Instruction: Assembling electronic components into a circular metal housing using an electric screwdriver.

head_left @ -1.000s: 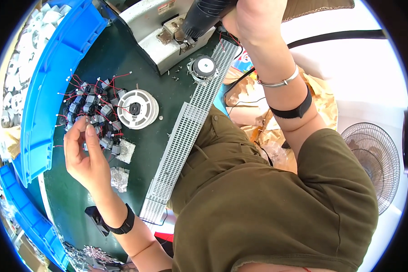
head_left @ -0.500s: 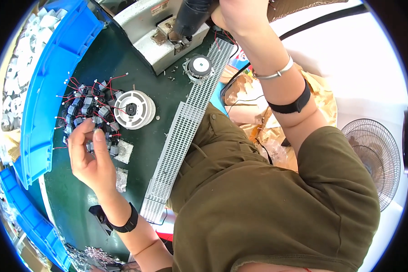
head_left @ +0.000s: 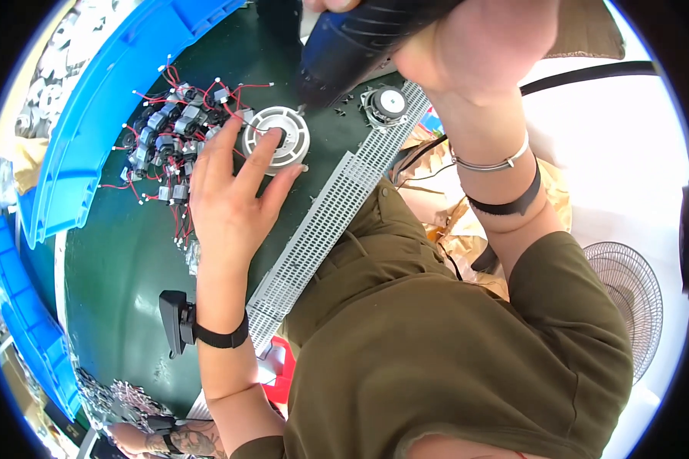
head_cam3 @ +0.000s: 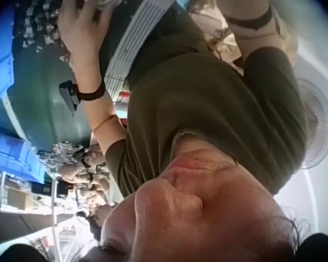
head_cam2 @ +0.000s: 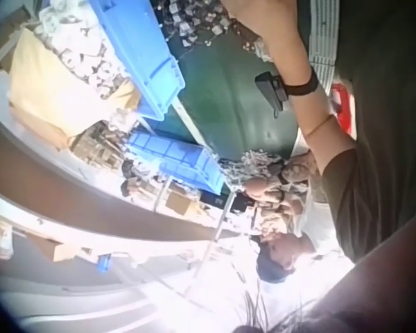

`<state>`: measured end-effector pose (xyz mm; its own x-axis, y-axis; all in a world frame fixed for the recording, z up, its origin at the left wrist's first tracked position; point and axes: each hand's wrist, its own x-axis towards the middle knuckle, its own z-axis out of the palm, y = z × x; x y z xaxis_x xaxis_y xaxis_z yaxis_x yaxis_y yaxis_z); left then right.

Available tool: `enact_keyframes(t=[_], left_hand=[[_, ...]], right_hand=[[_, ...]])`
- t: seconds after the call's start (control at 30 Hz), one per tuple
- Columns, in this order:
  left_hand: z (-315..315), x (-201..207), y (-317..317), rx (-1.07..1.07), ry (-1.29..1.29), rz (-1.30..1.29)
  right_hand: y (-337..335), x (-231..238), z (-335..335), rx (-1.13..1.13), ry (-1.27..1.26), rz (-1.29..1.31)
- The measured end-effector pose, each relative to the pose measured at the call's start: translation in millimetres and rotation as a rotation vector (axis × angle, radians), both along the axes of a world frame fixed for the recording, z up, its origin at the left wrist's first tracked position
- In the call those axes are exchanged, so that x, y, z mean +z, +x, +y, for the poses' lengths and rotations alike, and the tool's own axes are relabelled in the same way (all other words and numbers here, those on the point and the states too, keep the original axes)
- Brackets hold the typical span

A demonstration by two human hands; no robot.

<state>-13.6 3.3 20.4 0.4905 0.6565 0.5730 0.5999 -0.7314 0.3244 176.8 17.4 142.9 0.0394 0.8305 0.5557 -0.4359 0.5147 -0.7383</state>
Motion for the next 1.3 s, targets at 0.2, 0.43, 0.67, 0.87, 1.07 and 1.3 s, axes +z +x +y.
enact_keyframes(t=[0.2,0.43,0.67,0.87,1.07,1.3], left_hand=[[-6.1,4.4,1.4,-0.034,-0.093,-0.075],[-7.0,-5.9,-8.7,-0.022,-0.199,-0.145],[-13.4,-6.7,-3.4,-0.01,-0.172,-0.123],[-13.3,-6.0,-3.7,-0.025,-0.182,-0.114],[-14.4,-6.2,-3.7,-0.009,-0.204,-0.113],[-13.4,-9.1,-2.4,-0.014,-0.179,-0.127]], right_hand=[[15.8,5.4,0.3,0.033,-0.004,0.045],[39.1,-30.5,-14.5,-0.346,-0.172,-0.193],[70.0,-39.0,-18.2,-0.399,-0.142,-0.052],[76.9,-54.6,-14.3,-0.484,-0.186,-0.205],[74.7,-55.5,-15.4,-0.531,-0.19,-0.319],[73.8,-56.0,-14.9,-0.535,-0.183,-0.298]])
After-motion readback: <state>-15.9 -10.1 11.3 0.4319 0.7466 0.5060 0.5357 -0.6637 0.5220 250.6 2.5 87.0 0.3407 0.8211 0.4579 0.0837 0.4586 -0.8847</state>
